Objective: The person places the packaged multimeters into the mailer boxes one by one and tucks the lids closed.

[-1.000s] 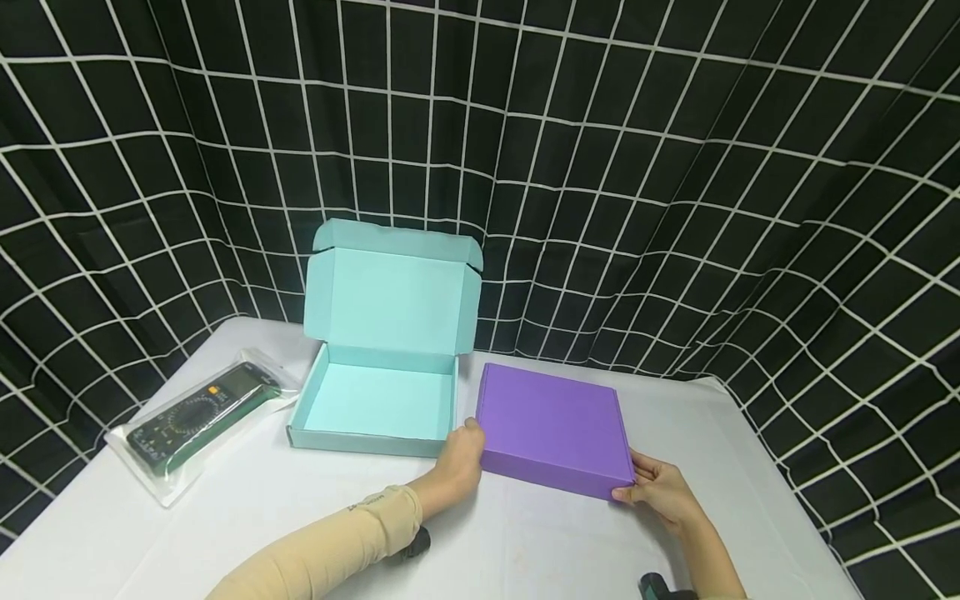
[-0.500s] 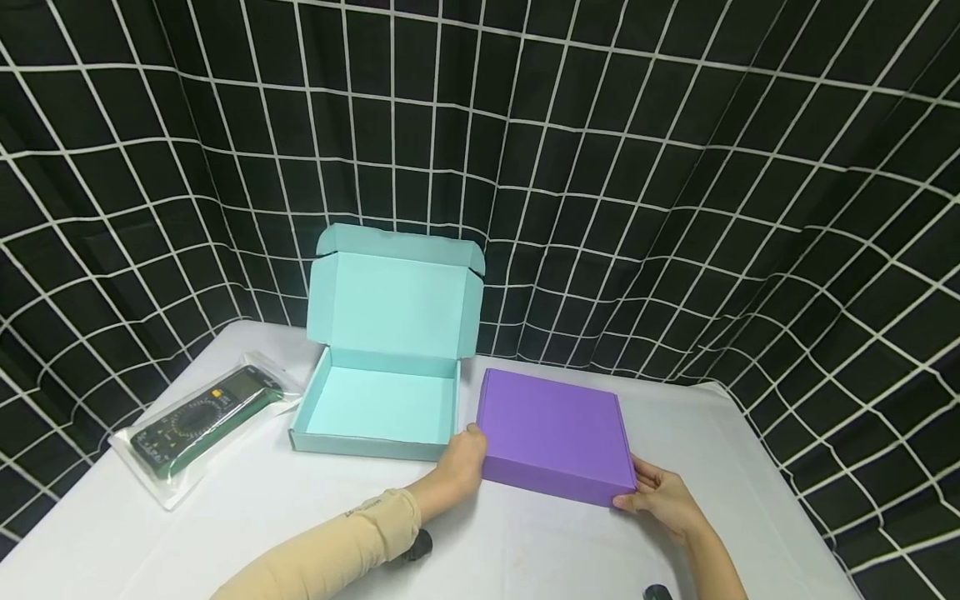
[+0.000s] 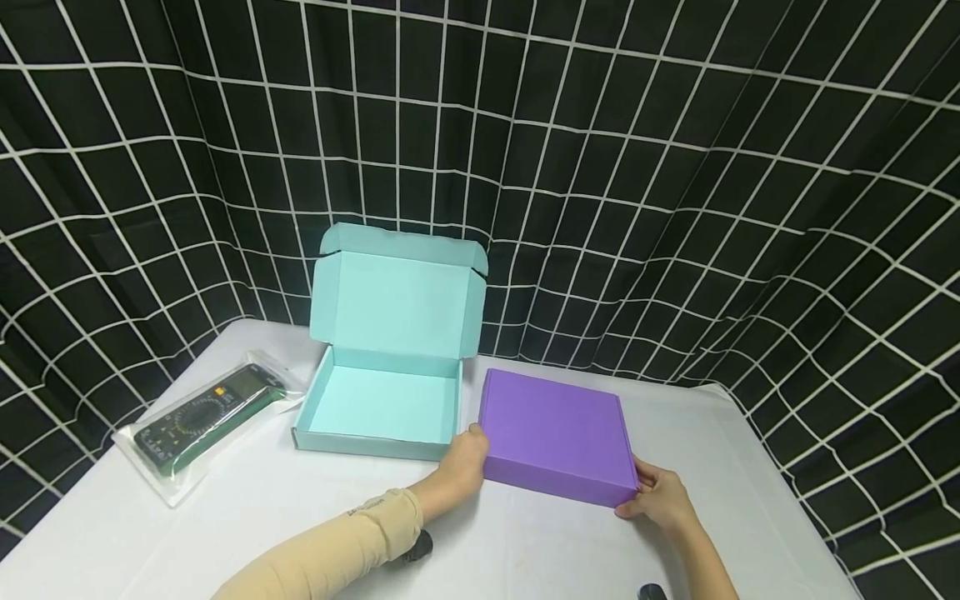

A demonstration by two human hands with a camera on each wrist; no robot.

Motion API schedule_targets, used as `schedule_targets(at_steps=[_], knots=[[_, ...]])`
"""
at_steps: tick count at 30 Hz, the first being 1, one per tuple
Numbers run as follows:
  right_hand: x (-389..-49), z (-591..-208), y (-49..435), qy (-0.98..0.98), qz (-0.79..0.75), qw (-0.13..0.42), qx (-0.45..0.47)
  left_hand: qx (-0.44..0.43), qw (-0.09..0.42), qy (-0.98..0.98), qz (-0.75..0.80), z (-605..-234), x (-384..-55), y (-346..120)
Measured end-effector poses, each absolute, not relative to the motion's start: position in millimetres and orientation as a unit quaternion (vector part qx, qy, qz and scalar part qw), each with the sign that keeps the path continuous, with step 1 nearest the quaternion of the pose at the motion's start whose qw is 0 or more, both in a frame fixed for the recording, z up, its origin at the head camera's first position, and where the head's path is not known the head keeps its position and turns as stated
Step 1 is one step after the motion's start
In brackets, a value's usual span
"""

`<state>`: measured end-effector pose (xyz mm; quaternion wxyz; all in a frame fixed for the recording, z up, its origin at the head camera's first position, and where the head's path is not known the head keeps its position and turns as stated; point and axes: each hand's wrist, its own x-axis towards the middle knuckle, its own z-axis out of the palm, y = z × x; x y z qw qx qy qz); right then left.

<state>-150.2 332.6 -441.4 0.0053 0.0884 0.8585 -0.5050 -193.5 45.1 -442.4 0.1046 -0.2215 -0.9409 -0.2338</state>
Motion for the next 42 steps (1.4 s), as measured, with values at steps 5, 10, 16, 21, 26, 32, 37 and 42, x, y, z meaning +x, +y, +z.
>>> schedule_targets(at_steps=[5,10,16,21,26,32,37,42], knots=[[-152,-442,333,0.86,-0.501,-0.003,0.094,-0.229,0.114,-0.935,-0.244,-441,-194,43],[-150,-438,331,0.882,-0.463,0.017,0.085,-0.239,0.061,-0.931,-0.27,-439,-193,38],[-143,-419,323,0.89,-0.445,0.061,0.078,-0.231,-0.061,-0.915,-0.324,-435,-187,32],[-144,-411,316,0.874,-0.477,0.013,0.09,-0.25,-0.107,-0.883,-0.384,-427,-181,12],[-165,-449,326,0.815,-0.576,-0.048,0.04,-0.271,-0.114,-0.866,-0.405,-417,-178,-12],[-157,-437,290,0.752,-0.656,-0.028,-0.051,-0.293,-0.126,-0.827,-0.464,-409,-174,-37],[-151,-420,251,0.719,-0.69,0.007,-0.079,-0.295,-0.128,-0.808,-0.495,-408,-174,-56],[-153,-413,218,0.675,-0.732,0.051,-0.081,-0.294,-0.114,-0.804,-0.504,-408,-174,-77]])
